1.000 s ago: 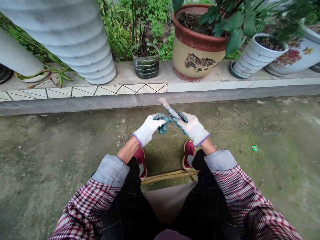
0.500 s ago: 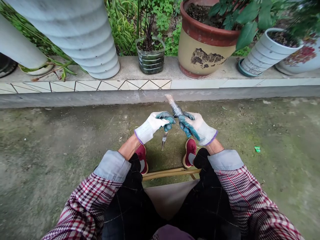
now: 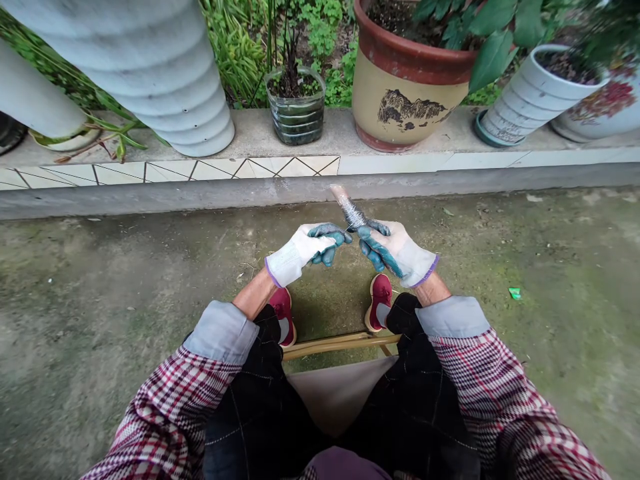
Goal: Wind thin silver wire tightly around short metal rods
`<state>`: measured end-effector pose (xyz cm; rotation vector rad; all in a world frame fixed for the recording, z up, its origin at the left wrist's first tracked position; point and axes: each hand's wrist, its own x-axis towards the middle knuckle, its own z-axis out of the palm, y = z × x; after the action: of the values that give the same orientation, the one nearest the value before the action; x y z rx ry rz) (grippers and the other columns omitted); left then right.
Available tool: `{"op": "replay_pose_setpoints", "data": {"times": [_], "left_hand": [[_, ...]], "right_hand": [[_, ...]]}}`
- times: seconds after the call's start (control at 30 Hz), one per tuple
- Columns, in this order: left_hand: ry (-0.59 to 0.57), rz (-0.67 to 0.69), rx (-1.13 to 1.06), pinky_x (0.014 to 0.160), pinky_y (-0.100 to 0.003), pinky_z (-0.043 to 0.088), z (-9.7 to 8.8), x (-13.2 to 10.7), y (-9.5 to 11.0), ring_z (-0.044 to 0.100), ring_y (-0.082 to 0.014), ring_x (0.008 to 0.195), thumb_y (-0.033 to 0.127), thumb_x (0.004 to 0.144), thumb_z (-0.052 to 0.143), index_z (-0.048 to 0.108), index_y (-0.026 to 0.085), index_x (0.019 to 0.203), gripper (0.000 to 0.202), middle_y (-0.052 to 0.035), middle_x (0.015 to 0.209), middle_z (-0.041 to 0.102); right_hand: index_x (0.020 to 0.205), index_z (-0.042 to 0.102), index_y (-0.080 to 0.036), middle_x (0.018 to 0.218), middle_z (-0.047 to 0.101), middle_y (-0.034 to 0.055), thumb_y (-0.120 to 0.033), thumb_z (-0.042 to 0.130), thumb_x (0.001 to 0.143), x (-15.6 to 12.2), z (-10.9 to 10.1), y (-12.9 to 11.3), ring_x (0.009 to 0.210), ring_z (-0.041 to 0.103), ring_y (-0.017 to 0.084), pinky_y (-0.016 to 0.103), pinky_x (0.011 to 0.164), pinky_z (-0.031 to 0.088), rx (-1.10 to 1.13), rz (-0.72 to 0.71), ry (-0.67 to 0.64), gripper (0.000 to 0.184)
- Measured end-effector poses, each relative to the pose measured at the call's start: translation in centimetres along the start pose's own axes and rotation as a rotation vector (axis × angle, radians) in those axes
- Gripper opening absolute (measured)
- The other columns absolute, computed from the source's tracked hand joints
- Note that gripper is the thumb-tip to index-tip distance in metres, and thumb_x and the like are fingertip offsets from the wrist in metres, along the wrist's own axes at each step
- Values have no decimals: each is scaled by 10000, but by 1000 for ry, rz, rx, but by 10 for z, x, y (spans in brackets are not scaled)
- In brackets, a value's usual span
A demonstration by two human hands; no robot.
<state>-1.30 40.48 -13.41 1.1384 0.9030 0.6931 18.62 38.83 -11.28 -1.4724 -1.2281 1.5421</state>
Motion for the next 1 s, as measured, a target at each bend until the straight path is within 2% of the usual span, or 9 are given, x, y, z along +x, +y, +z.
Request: {"op": "replay_pose_setpoints", "data": {"times": [0.13, 0.23, 0.37, 0.53, 0.63, 0.8, 1.0], "left_hand": [[12, 11, 67, 384, -159, 265, 2, -1, 2, 426, -52, 400, 323, 746, 659, 713, 105, 829, 239, 6, 500, 545], [8, 14, 34, 410, -171, 326, 4, -3, 6, 430, -56, 408, 314, 735, 661, 698, 106, 797, 220, 14, 511, 536], [38, -22, -14, 434, -196, 382, 7, -7, 9, 388, -55, 392, 325, 750, 658, 700, 108, 794, 225, 50, 463, 445], [89, 0, -54, 412, -188, 327, 8, -7, 6, 328, -44, 404, 363, 766, 658, 719, 91, 847, 290, 73, 467, 383], [86, -18, -19, 407, -186, 316, 9, -5, 6, 332, -42, 411, 349, 752, 655, 722, 87, 849, 287, 67, 485, 407], [68, -41, 55, 411, -185, 345, 12, -2, 7, 413, -45, 430, 291, 678, 667, 699, 98, 769, 216, 9, 614, 584], [-51, -8, 45, 423, -175, 350, 2, -2, 1, 432, -56, 424, 376, 777, 619, 699, 100, 858, 299, -2, 553, 577]], "right_hand": [[804, 594, -169, 535, 519, -54, -502, 710, 756, 2, 0, 3, 338, 374, 48, 178, 267, 306, 25, -1, -20, 355], [793, 591, -171, 535, 520, -51, -509, 716, 753, 2, 0, 3, 340, 374, 51, 182, 264, 309, 15, 4, -19, 363], [784, 589, -171, 529, 521, -50, -534, 723, 740, 2, 1, 3, 335, 380, 55, 185, 262, 318, -5, 13, -4, 389], [795, 592, -170, 535, 519, -52, -472, 692, 788, 3, 2, 2, 342, 381, 50, 177, 274, 320, 3, 10, -29, 319], [782, 592, -168, 529, 510, -52, -440, 679, 804, 2, 1, 2, 345, 382, 53, 178, 273, 315, -9, 6, -25, 286], [757, 578, -171, 526, 506, -57, -429, 682, 798, 1, 0, 1, 346, 386, 52, 178, 279, 321, -10, -8, -33, 281], [829, 614, -157, 532, 502, -58, -451, 697, 796, -2, 0, 1, 356, 381, 51, 179, 278, 316, 29, -12, -40, 307]]}}
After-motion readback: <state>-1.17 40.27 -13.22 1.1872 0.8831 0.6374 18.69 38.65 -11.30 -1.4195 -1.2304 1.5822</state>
